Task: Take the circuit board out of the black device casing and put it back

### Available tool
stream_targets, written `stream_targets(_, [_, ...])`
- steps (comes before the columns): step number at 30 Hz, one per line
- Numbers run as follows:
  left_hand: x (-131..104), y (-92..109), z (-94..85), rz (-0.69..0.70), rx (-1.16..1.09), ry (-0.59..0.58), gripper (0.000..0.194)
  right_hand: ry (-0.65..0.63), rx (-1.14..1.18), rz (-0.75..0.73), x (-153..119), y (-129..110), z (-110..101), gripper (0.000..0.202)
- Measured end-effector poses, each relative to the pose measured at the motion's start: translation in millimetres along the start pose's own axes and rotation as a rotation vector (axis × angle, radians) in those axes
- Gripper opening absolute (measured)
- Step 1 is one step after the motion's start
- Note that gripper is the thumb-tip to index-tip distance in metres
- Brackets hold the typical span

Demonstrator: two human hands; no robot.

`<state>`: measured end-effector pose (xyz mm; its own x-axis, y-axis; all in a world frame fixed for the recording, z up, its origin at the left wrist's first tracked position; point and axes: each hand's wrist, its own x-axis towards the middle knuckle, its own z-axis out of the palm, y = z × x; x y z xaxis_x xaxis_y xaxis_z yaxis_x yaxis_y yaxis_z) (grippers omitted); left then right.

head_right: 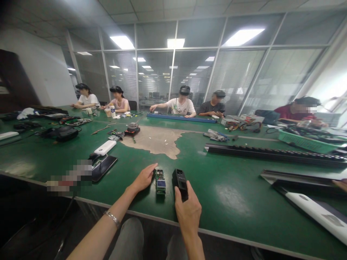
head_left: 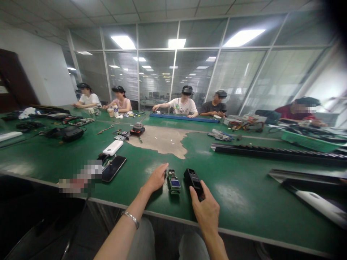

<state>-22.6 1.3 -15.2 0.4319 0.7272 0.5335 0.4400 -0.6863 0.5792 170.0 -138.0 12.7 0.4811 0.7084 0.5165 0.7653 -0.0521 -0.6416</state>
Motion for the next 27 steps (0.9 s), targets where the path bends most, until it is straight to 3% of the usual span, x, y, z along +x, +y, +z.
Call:
stream_targets(2, [0.0,0.0,0.3,-0.005,-0.016,0.009,0.054,-0.001,0.045,0.025,4.1,-15.1,-3.4,0.062])
stream_targets(5, [-0.4,0.0,0.4,0.000,-0.043,0.021,0.055,-0.043,0.096,-0.064,7.7,-42.6,-3.4,0.062])
stream_targets(10, [-0.3,-2.5,2.1,-0.026,-0.083,0.030,0.061,-0.087,-0.019,-0.153,3.1,-73.7,8.4,0.058])
stream_targets(16, [1.7,-3.1,1.6,0.000,-0.150,0.048,0.060,-0.134,-0.120,-0.194,-3.8,-74.3,20.6,0.055])
stream_targets(27, [4.9,8.0,-7.2,-0.139,-0.214,0.054,0.046,-0.158,-0.105,-0.221,-19.7,-59.3,26.9,0.052])
